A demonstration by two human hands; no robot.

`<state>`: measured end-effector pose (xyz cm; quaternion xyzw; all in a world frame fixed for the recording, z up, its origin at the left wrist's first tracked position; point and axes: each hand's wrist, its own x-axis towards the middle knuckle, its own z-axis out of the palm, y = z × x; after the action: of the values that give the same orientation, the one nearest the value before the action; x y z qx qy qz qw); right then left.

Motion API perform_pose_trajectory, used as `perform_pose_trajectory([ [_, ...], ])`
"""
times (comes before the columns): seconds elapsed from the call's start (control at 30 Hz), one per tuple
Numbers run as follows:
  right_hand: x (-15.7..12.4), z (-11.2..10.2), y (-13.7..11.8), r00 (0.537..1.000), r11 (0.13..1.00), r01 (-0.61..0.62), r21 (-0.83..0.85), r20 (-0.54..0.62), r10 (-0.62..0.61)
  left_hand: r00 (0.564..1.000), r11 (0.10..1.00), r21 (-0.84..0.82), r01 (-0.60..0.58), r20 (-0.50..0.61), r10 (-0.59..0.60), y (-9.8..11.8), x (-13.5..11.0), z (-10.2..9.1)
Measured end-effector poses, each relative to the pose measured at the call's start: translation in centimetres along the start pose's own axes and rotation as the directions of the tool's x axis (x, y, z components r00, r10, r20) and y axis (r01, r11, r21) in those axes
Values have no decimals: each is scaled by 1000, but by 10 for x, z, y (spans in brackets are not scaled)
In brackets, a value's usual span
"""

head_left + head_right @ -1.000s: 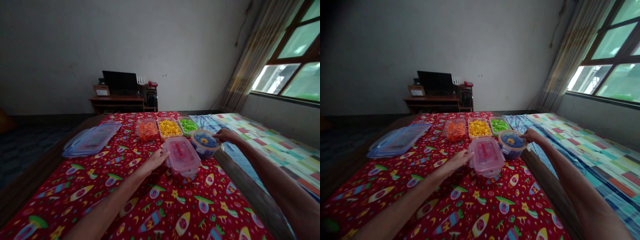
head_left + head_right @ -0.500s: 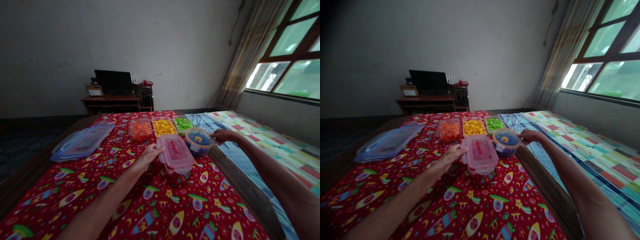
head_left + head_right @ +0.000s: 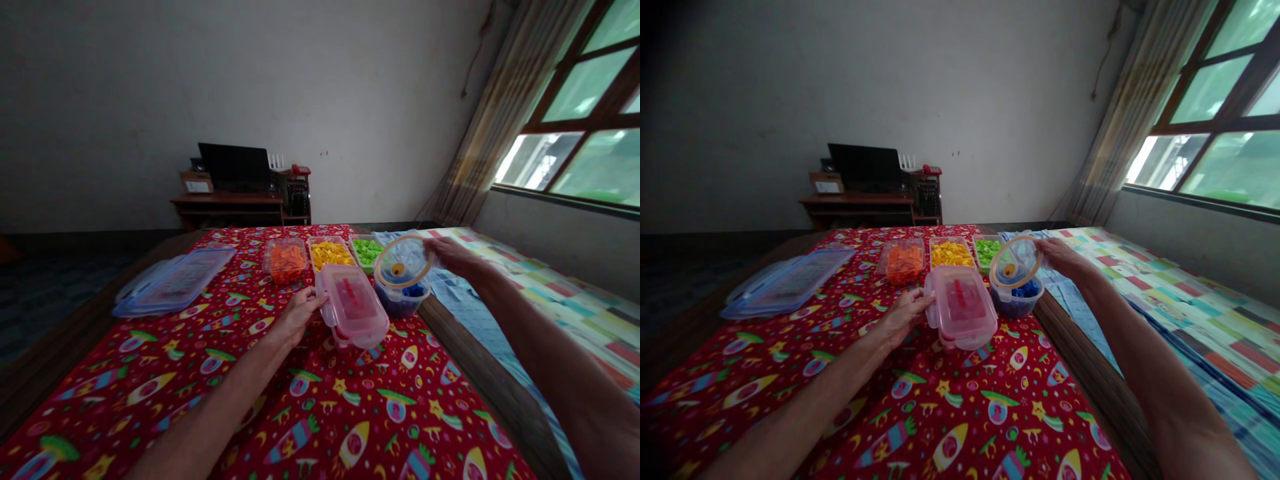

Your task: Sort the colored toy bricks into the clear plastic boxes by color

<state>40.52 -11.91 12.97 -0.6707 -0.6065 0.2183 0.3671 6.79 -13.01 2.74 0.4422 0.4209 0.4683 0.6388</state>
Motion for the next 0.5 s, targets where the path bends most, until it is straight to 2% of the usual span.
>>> perform_pose_trajectory([
  [0.17, -9, 3, -44, 984, 980, 140, 140, -130, -122, 999, 986, -166, -26, -42, 19, 7, -5, -7],
  [0.23, -13, 12, -54, 978, 972, 157, 177, -165, -128, 998, 974, -221, -43, -49, 33, 9, -8, -12],
  [0.3, -19, 33, -58, 985, 966, 150, 213, -118, -127, 997, 957, -280, -76, -47, 65, 11, -12, -16],
  [0.37, -25, 64, -58, 989, 963, 143, 227, 0, -146, 993, 939, -322, -117, -49, 107, 14, -18, -20],
  [0.5, -32, 126, -58, 965, 958, 204, 202, 121, -231, 984, 909, -382, -167, -123, 129, 23, -30, -32],
])
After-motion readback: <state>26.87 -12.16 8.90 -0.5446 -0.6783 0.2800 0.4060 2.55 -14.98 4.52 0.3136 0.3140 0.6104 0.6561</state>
